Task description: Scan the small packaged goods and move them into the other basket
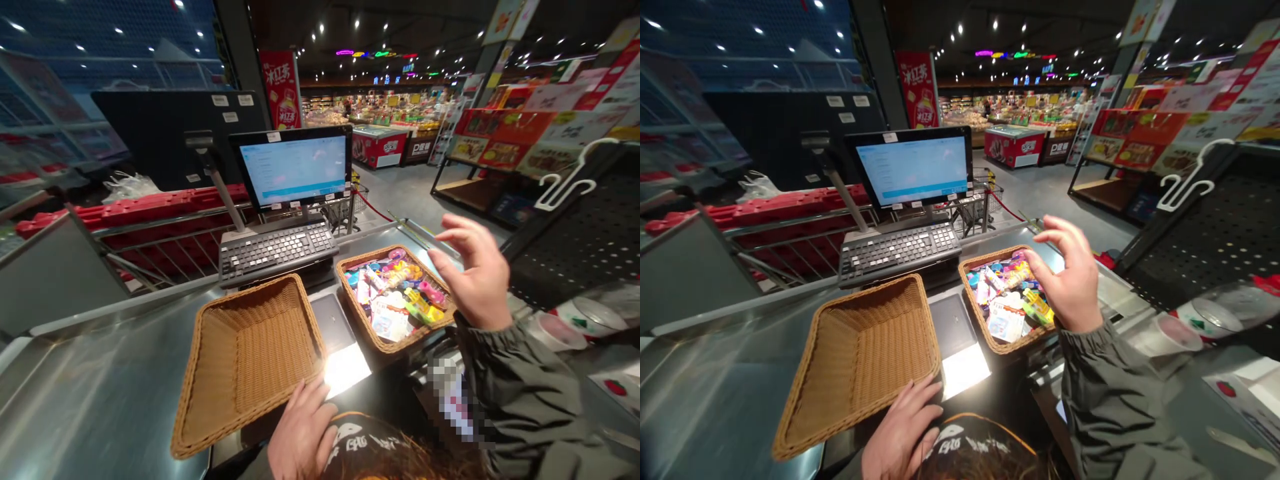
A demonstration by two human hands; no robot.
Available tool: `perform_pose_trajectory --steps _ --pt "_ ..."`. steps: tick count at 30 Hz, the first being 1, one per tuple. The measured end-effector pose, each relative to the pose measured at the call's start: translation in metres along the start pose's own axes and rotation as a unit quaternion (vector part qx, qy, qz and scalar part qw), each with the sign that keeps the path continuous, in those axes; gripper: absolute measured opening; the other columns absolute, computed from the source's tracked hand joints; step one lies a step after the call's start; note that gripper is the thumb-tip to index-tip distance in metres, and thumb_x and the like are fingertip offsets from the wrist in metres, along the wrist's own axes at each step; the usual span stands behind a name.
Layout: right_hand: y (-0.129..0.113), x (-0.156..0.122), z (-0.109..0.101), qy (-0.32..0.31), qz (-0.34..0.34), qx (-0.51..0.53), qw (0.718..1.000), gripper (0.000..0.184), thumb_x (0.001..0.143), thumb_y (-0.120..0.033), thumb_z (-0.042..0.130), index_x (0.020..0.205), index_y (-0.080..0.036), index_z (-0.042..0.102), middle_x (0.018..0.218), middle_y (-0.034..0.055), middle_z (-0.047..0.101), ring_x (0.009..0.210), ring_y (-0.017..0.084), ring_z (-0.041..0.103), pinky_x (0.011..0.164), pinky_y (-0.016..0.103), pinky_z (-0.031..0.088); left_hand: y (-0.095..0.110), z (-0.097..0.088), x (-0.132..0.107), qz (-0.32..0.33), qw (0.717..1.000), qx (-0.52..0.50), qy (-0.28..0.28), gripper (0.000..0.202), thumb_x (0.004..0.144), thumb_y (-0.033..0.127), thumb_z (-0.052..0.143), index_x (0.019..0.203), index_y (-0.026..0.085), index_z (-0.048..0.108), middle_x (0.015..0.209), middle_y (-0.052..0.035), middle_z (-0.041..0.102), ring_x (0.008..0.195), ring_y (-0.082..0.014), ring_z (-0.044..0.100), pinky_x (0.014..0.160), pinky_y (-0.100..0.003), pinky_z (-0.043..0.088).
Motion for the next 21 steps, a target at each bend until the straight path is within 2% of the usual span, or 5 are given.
perform_pose_trajectory --steps 3,6,11,16,21 --pt "0.099 -0.057 0.018 -0.063 0.171 -0.023 0.983 0.038 0.083 -0.050 0.062 0.105 -0.019 0.059 0.113 0.0111 0.062 0.100 0.024 0.065 0.089 0.043 0.055 0.004 0.000 0.016 0.017 1.000 -0.008 -0.014 0.024 0.087 0.029 0.052 0.106 0.025 0.066 0.129 -0.0098 0.063 0.129 -0.0285 0.051 0.109 -0.051 0.042" --pt "0.152 -0.111 0.015 -0.086 0.232 -0.058 0.967 0.038 0.081 -0.052 0.061 0.098 -0.017 0.060 0.096 0.0088 0.065 0.085 0.022 0.066 0.079 0.041 0.056 0.012 0.001 0.036 0.022 0.999 -0.013 -0.036 0.024 0.087 0.027 0.051 0.106 0.025 0.065 0.132 -0.0090 0.061 0.129 -0.0289 0.051 0.110 -0.053 0.041" --pt "0.185 -0.181 -0.003 -0.082 0.298 -0.115 0.944 0.034 0.079 -0.051 0.058 0.089 -0.019 0.059 0.087 0.0070 0.062 0.078 0.022 0.062 0.079 0.041 0.054 0.036 -0.007 0.086 0.052 0.996 -0.030 -0.066 0.024 0.089 0.022 0.047 0.106 0.025 0.065 0.140 -0.0077 0.055 0.135 -0.0300 0.043 0.112 -0.060 0.035" --pt "0.211 -0.217 -0.012 -0.070 0.333 -0.150 0.928 0.033 0.084 -0.049 0.055 0.092 -0.018 0.060 0.092 0.0081 0.060 0.090 0.024 0.060 0.087 0.044 0.051 0.062 -0.016 0.147 0.084 0.993 -0.042 -0.066 0.021 0.089 0.019 0.048 0.099 0.020 0.066 0.142 -0.0103 0.053 0.139 -0.0306 0.039 0.114 -0.061 0.030" --pt "0.237 -0.241 -0.011 -0.083 0.401 -0.168 0.897 0.032 0.093 -0.037 0.059 0.119 -0.017 0.058 0.119 0.0072 0.061 0.101 0.020 0.063 0.086 0.042 0.054 0.094 -0.011 0.185 0.145 0.985 -0.058 -0.079 0.019 0.087 0.020 0.052 0.100 0.019 0.066 0.139 -0.0123 0.054 0.137 -0.0323 0.041 0.113 -0.063 0.030"
Point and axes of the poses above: each hand's wrist, its own x-axis towards the middle knuckle, its own z-axis out of the palm, y = z × x, the point moved 7 cm from there along x, towards the middle knuckle
